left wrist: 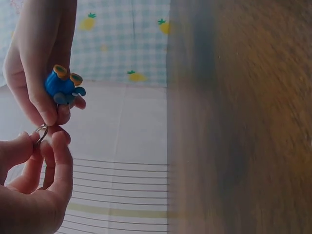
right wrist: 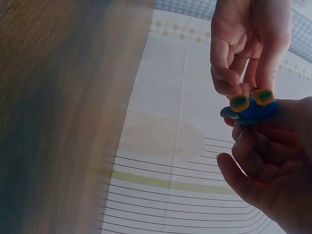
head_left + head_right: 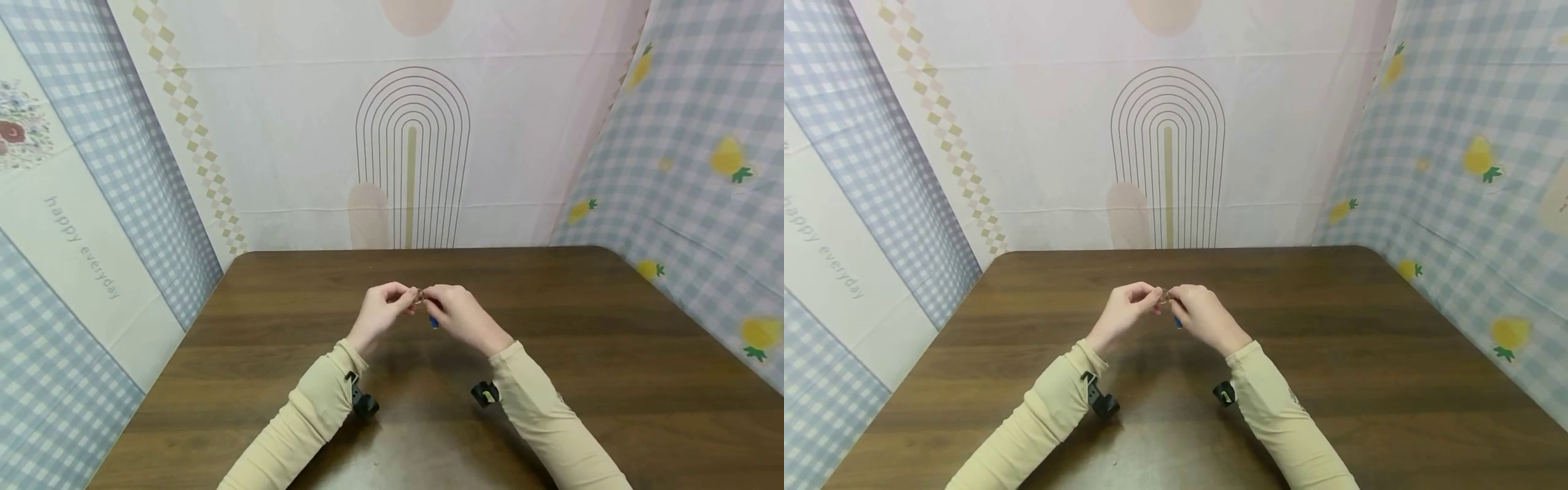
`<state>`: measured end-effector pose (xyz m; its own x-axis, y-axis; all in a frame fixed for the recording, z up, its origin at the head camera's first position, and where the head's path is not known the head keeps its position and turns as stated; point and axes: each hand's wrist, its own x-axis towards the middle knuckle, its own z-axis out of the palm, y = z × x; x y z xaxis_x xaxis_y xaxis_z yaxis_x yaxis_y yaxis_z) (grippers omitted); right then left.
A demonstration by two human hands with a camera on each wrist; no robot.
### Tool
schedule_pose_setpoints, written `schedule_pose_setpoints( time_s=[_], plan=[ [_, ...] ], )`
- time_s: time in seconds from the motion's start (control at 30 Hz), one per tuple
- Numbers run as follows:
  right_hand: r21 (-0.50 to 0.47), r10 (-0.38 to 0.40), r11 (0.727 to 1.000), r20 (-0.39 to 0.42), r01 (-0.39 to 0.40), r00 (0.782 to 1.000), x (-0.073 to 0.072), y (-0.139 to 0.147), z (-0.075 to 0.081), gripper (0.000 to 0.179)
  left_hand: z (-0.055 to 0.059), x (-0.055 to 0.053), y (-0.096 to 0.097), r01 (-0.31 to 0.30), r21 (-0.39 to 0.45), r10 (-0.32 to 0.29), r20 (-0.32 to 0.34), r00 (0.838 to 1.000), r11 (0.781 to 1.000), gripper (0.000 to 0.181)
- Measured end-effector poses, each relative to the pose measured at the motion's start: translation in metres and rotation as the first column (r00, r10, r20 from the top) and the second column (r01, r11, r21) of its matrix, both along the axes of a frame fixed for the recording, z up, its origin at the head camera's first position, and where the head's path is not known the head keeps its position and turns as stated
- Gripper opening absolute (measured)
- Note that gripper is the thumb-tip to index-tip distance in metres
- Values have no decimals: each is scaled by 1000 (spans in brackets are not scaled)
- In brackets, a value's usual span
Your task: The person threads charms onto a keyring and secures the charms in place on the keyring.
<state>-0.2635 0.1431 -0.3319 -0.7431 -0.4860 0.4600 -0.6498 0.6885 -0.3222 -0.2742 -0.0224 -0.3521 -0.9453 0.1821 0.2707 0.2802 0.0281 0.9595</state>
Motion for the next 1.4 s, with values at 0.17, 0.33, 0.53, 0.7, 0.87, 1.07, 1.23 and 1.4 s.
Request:
schedule_pose_setpoints(
  time_s=[0.17,0.33,0.53,0.7,0.87,1.07,1.23,1.4],
  plan=[
    [-37,-11,999,-5,11,1000,0,-1,0,11,0,-2,1,17,36,-18,19,1000,999,22],
    [-14,-7,1000,-34,7,999,0,-1,-1,8,2,-1,0,29,34,-31,67,997,999,23],
    [-14,-6,1000,-46,5,999,0,1,0,10,2,0,0,109,13,-109,104,989,994,19],
    [-76,-8,997,-46,5,999,-1,3,1,14,4,2,-1,100,70,-106,94,990,993,14],
    [-74,13,997,-29,-15,999,1,3,2,15,4,2,-1,26,144,-37,77,996,989,15],
    [-30,21,999,-17,-22,1000,3,2,6,15,2,0,-1,-5,117,0,41,999,993,14],
    [-25,30,999,5,-30,1000,3,3,6,14,1,-1,-2,3,85,-5,24,1000,996,15],
    [-45,12,999,-6,-12,1000,2,3,2,16,1,-3,-2,57,57,-61,68,996,997,20]
  ],
)
